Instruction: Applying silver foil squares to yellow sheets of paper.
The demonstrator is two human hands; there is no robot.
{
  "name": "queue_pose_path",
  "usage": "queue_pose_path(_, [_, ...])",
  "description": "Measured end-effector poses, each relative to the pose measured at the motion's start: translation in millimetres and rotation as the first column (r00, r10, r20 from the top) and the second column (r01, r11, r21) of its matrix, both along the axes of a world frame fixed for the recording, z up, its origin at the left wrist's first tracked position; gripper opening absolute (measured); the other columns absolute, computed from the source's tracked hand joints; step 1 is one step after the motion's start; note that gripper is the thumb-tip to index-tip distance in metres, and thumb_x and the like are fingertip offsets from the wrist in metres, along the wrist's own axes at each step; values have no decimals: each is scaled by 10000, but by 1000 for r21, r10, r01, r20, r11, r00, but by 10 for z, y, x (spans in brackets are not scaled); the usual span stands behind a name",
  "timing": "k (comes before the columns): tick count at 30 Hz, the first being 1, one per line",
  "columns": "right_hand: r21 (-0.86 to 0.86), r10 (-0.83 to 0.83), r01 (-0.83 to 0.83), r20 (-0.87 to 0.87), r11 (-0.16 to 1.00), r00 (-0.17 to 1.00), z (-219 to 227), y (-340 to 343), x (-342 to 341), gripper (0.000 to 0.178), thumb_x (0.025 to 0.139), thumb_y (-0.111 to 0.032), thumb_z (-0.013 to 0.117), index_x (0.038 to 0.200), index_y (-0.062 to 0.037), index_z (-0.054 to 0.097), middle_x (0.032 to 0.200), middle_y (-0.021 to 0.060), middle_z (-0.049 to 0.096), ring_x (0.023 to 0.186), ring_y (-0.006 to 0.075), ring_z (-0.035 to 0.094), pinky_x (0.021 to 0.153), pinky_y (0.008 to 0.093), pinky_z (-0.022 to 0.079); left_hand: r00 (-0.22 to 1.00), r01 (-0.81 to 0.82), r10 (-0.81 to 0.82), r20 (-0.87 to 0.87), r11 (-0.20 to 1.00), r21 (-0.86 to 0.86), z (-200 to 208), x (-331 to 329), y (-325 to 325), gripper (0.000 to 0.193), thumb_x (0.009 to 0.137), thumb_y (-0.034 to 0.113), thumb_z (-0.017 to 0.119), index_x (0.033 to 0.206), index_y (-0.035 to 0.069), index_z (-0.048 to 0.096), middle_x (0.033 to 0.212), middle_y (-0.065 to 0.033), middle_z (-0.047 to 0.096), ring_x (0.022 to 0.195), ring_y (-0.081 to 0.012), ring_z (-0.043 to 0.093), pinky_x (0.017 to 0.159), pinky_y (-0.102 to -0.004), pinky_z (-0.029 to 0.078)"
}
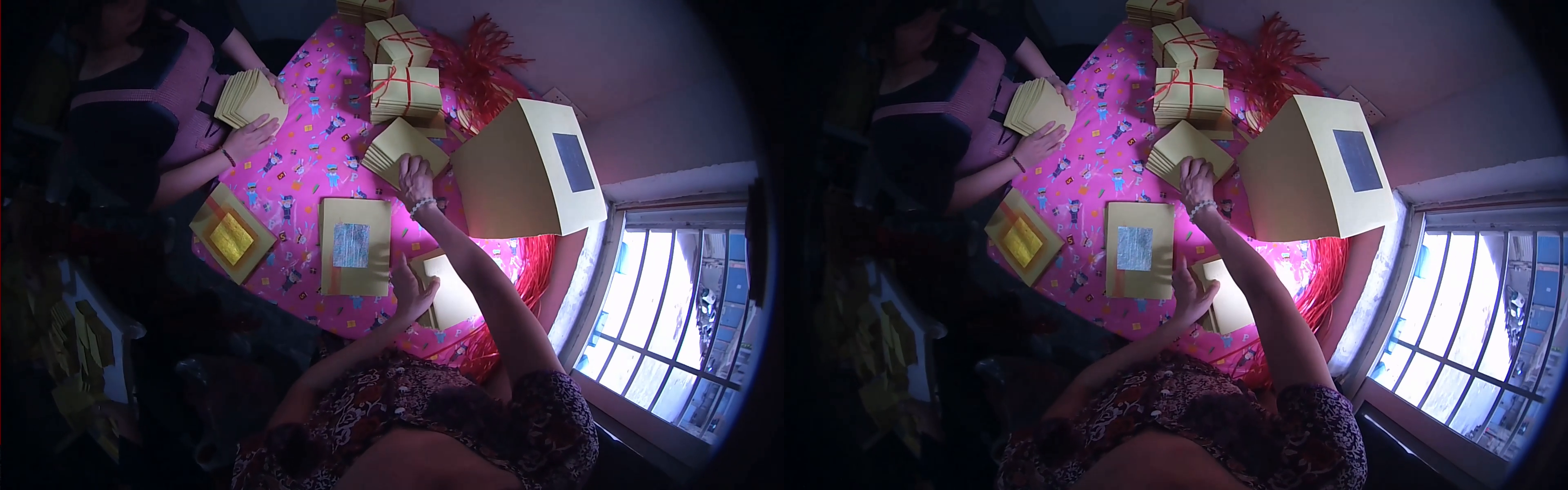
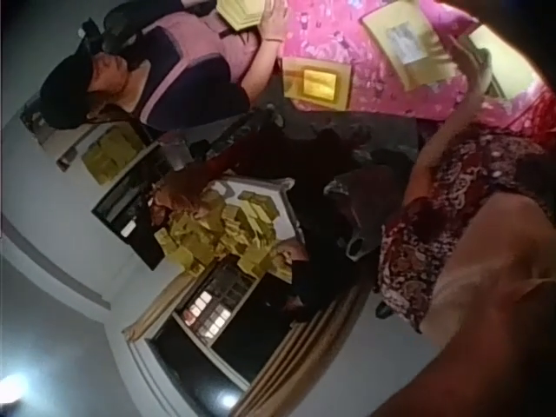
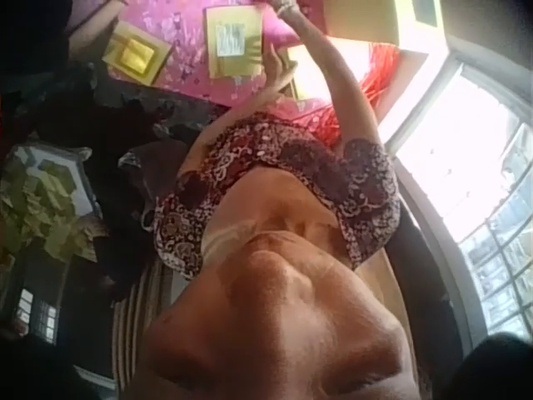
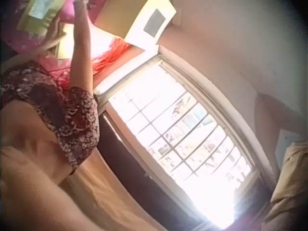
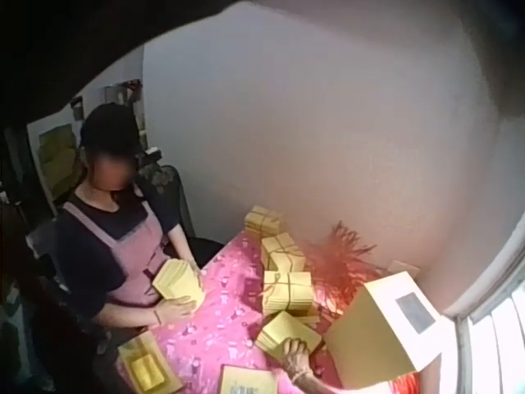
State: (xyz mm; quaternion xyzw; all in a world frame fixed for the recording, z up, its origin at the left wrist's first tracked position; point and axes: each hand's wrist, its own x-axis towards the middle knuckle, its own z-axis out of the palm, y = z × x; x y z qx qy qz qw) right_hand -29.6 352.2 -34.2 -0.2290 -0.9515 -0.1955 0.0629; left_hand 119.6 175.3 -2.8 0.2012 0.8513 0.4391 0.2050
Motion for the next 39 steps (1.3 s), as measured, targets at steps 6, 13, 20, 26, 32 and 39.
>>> queue_pose_path(6, [122, 22, -32, 85, 992, 996, -59, 60, 60, 381, 772, -180, 506, 1090, 24, 455, 924, 173, 492, 797, 268, 506, 628, 335, 463, 920, -283, 163, 357, 906, 316, -199, -639, 329, 820, 775, 262, 693, 1382, -11, 214, 1278, -244, 357, 1190, -351, 370, 979, -443, 330])
queue_pose_path(13, [-143, 145, -160, -110, 977, 983, 11, -21, -133, 549, 639, -230, 618, 1082, 45, 444, 897, 176, 486, 783, 299, 521, 685, 382, 461, 321, -685, 62, 945, 705, 187, -728, -2246, 828, 342, 853, 412, 555, 1038, 128, 514, 952, -22, 546, 873, -168, 514, 768, -330, 433])
queue_pose_path(20, [-211, 94, -112, -95, 971, 991, -10, 93, -21, 640, 559, -233, 672, 1101, 10, 432, 937, 173, 480, 843, 310, 517, 710, 383, 459, 306, -626, 159, 939, 776, 72, -793, -2331, 1186, 749, 655, 654, 678, 1110, 71, 556, 1083, -57, 590, 991, -201, 556, 861, -391, 457])
queue_pose_path(26, [-215, 10, 11, 96, 976, 995, 248, 104, 73, 793, 561, -413, 730, 1155, -12, 389, 1007, 175, 479, 914, 318, 509, 781, 414, 436, 349, -442, 95, 932, 894, 74, -402, -2271, 1313, 907, 593, 632, 735, 1251, 58, 491, 1215, -90, 507, 1077, -225, 488, 861, -402, 437])
queue_pose_path(32, [61, -94, 98, -62, 993, 994, 108, 94, -24, 632, 649, -323, 705, 1135, -55, 404, 1038, 152, 492, 953, 303, 517, 800, 384, 445, 397, -495, 138, 907, 865, 85, -394, -2283, 1354, 767, 609, 554, 766, 1174, 81, 552, 1147, -61, 551, 999, -193, 527, 817, -364, 456])
queue_pose_path(39, [-611, -133, -42, -238, 791, 962, 1111, 260, 322, 654, 570, -309, 777, 1055, -66, 411, 912, 162, 543, 794, 337, 604, 673, 436, 504, 804, -426, 193, 563, 847, 317, 403, -1999, 1130, 581, 772, 509, 681, 1050, 16, 549, 883, -25, 568, 770, -96, 516, 655, -265, 429])
